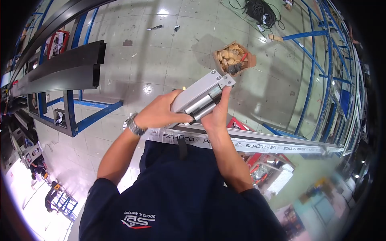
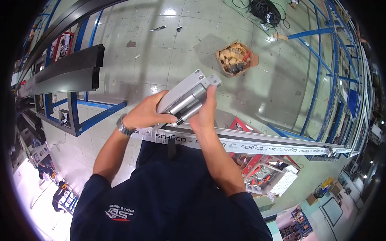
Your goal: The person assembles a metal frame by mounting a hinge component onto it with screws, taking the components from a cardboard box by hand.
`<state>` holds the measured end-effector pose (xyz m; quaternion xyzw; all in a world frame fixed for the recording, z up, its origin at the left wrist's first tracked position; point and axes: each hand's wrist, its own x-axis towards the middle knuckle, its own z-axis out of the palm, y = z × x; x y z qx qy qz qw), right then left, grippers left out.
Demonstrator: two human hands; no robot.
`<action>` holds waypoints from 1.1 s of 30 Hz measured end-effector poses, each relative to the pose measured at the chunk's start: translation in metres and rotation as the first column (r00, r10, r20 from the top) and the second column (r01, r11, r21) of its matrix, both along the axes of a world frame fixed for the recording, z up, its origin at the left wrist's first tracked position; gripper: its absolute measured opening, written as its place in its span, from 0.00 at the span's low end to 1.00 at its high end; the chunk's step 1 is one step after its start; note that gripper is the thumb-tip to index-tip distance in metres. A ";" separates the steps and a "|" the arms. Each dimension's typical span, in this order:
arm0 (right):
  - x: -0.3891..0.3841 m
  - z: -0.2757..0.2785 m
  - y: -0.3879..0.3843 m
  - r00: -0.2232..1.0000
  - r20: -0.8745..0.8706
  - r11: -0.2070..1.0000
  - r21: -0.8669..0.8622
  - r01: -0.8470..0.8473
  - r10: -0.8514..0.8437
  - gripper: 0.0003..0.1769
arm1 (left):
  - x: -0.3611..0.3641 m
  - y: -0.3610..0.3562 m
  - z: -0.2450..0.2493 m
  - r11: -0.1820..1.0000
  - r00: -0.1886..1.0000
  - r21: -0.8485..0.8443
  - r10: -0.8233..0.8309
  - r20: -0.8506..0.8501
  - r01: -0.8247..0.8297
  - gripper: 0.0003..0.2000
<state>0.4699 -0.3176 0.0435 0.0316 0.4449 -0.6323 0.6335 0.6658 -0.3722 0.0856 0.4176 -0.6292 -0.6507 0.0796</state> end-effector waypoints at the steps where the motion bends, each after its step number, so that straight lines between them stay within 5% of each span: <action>1: 0.005 -0.003 0.001 1.000 -0.024 1.000 -0.003 0.003 -0.003 0.33 | 0.007 -0.009 -0.006 1.000 0.997 0.022 -0.018 -0.073 0.020 0.37; 5: 0.002 -0.002 0.009 0.996 0.010 0.994 0.063 -0.090 0.090 0.36 | 0.030 -0.030 -0.021 0.951 0.984 0.285 -0.074 -0.160 0.118 0.39; 10: -0.048 -0.012 0.007 0.937 0.005 0.916 0.208 -0.343 0.350 0.37 | 0.045 -0.045 -0.049 0.921 0.959 0.273 -0.254 -0.126 0.279 0.36; 16: -0.070 -0.009 -0.003 0.709 -0.165 0.701 0.411 -0.583 0.686 0.35 | 0.033 -0.066 -0.063 0.858 0.909 0.303 -0.406 -0.095 0.415 0.33; 20: -0.093 -0.018 0.003 0.539 -0.197 0.573 0.331 -0.750 0.819 0.39 | 0.031 -0.060 -0.072 0.887 0.901 0.166 -0.409 -0.146 0.430 0.32; 23: -0.105 -0.018 0.003 0.452 -0.224 0.505 0.385 -0.773 0.863 0.38 | 0.017 -0.062 -0.063 0.826 0.868 0.280 -0.492 -0.067 0.490 0.30; 27: -0.121 -0.025 0.012 0.254 -0.264 0.358 0.509 -0.783 0.930 0.35 | 0.009 -0.043 -0.085 0.875 0.879 0.086 -0.471 -0.074 0.476 0.29; 33: -0.116 -0.032 0.033 0.259 -0.287 0.374 0.493 -0.785 0.922 0.33 | 0.002 -0.031 -0.092 0.858 0.864 0.113 -0.502 -0.025 0.502 0.26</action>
